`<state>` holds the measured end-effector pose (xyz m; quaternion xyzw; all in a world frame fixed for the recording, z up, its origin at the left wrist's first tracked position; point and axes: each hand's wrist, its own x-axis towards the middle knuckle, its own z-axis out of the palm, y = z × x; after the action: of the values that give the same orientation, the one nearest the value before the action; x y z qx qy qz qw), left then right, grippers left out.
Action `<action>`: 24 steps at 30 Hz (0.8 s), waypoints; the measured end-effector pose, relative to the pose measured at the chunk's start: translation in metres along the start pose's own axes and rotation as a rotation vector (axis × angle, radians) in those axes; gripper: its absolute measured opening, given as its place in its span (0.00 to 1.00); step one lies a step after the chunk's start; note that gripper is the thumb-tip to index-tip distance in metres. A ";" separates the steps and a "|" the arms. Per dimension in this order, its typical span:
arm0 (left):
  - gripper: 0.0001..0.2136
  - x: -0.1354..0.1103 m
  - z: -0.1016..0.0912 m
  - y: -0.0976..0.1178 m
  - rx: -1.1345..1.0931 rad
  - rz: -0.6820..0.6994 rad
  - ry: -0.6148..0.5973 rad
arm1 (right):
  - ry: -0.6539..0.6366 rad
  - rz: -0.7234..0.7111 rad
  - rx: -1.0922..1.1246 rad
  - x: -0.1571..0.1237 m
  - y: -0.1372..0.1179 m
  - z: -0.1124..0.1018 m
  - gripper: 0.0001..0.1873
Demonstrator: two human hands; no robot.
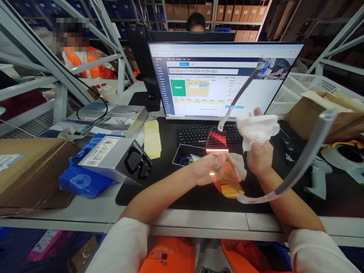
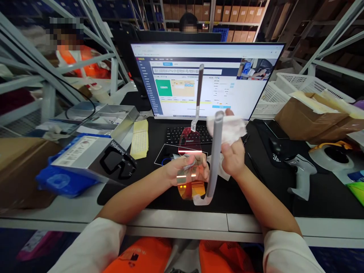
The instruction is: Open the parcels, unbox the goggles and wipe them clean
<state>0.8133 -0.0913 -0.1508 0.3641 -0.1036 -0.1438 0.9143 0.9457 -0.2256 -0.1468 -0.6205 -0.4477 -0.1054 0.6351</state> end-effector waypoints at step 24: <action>0.25 0.001 0.000 0.001 -0.005 0.119 0.133 | 0.238 -0.222 -0.253 0.011 0.004 -0.015 0.28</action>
<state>0.8140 -0.0909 -0.1499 0.3638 -0.0639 -0.0650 0.9270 0.9612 -0.2335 -0.1393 -0.6254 -0.4184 -0.3025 0.5851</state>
